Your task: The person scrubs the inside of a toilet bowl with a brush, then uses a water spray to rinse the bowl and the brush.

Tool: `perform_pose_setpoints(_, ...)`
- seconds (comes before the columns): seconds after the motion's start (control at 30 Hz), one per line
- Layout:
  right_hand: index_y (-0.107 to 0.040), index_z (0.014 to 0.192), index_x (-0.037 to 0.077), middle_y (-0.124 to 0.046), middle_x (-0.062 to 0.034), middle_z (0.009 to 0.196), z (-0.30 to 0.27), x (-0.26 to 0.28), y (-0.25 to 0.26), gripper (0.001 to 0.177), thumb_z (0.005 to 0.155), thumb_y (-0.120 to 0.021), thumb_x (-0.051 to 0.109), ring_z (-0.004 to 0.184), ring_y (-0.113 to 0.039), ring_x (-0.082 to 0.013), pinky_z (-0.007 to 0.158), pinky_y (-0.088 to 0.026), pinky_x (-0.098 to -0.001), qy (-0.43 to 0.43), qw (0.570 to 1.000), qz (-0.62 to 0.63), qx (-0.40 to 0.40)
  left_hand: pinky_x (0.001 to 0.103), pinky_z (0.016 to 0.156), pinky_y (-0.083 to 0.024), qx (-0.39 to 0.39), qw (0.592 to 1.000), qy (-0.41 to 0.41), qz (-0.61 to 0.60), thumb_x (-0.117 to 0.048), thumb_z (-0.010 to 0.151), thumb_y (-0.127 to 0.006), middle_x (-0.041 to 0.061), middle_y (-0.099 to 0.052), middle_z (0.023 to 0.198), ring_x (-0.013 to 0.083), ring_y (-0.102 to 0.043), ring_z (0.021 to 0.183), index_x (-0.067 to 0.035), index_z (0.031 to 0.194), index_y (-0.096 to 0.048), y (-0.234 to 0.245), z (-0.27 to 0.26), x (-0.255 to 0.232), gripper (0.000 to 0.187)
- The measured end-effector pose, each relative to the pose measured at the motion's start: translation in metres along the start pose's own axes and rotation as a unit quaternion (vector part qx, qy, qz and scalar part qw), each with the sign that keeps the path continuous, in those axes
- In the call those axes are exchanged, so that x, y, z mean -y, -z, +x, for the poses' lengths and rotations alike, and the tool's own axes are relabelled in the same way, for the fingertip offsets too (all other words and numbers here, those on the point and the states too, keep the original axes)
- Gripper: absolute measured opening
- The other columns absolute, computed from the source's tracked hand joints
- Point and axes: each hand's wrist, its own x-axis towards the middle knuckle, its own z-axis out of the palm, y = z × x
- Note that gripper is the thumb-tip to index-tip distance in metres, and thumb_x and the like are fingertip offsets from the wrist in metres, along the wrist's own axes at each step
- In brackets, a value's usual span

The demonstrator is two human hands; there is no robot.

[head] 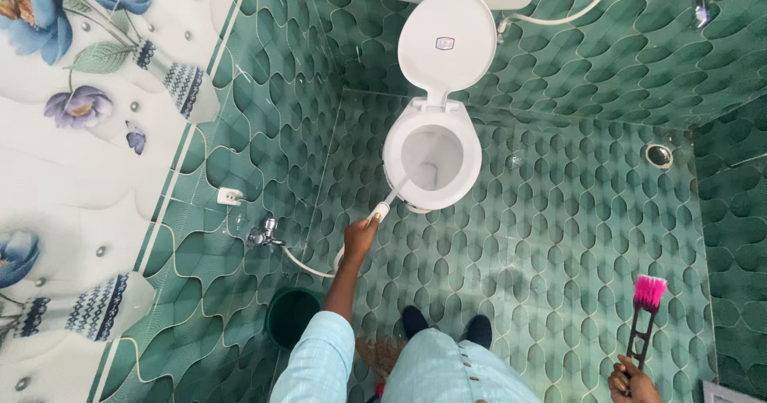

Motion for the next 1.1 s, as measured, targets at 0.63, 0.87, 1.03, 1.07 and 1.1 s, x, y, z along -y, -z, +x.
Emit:
perform_pose_setpoints(0.63,-0.056,0.114,0.011,-0.049,0.0048,0.076,-0.014,-0.002,-0.048,0.014,0.11,-0.053,0.025,0.052,-0.028,-0.0043,0.044,-0.025,-0.0198,0.06,0.996,0.039,0.056,0.053,0.063,-0.043,-0.031,0.999,0.008,0.042,-0.059,0.097,-0.054,0.022,-0.065,0.071,0.0428,-0.063,0.068,0.0,0.072,-0.068,0.007,-0.013,0.015,0.066)
perform_pose_setpoints(0.87,-0.055,0.113,0.008,-0.047,0.0038,0.075,-0.017,-0.007,-0.082,0.015,0.109,-0.053,0.022,0.051,-0.029,-0.0047,0.042,-0.023,-0.021,0.043,0.996,0.04,0.069,0.052,0.063,-0.043,-0.076,0.995,0.062,0.006,-0.056,0.097,-0.056,0.022,-0.064,0.068,0.0427,-0.062,0.066,0.0,0.073,-0.067,0.005,-0.037,0.015,0.062)
perform_pose_setpoints(1.03,-0.059,0.116,0.008,-0.047,0.0045,0.075,-0.023,-0.011,-0.108,0.018,0.106,-0.055,0.021,0.051,-0.027,-0.0036,0.041,-0.021,-0.0202,0.029,0.996,0.032,0.084,0.051,0.06,-0.041,-0.106,0.991,0.076,-0.015,-0.054,0.096,-0.058,0.021,-0.06,0.064,0.0401,-0.059,0.061,0.001,0.07,-0.063,0.009,-0.049,0.007,0.062)
perform_pose_setpoints(1.07,-0.057,0.113,0.009,-0.046,0.0045,0.075,-0.027,-0.01,-0.116,0.015,0.107,-0.057,0.022,0.051,-0.028,-0.004,0.041,-0.021,-0.0216,0.021,0.995,0.03,0.095,0.05,0.06,-0.041,-0.103,0.991,0.085,-0.014,-0.054,0.096,-0.059,0.021,-0.059,0.063,0.039,-0.059,0.06,0.001,0.069,-0.063,0.01,-0.051,0.004,0.062)
perform_pose_setpoints(1.1,-0.054,0.11,0.009,-0.046,0.0044,0.075,-0.033,-0.01,-0.128,0.015,0.108,-0.06,0.023,0.052,-0.028,-0.0044,0.04,-0.021,-0.0229,0.013,0.994,0.028,0.106,0.049,0.059,-0.041,-0.102,0.991,0.085,-0.023,-0.054,0.095,-0.059,0.02,-0.059,0.062,0.0379,-0.059,0.059,0.001,0.069,-0.063,0.011,-0.054,0.002,0.061)
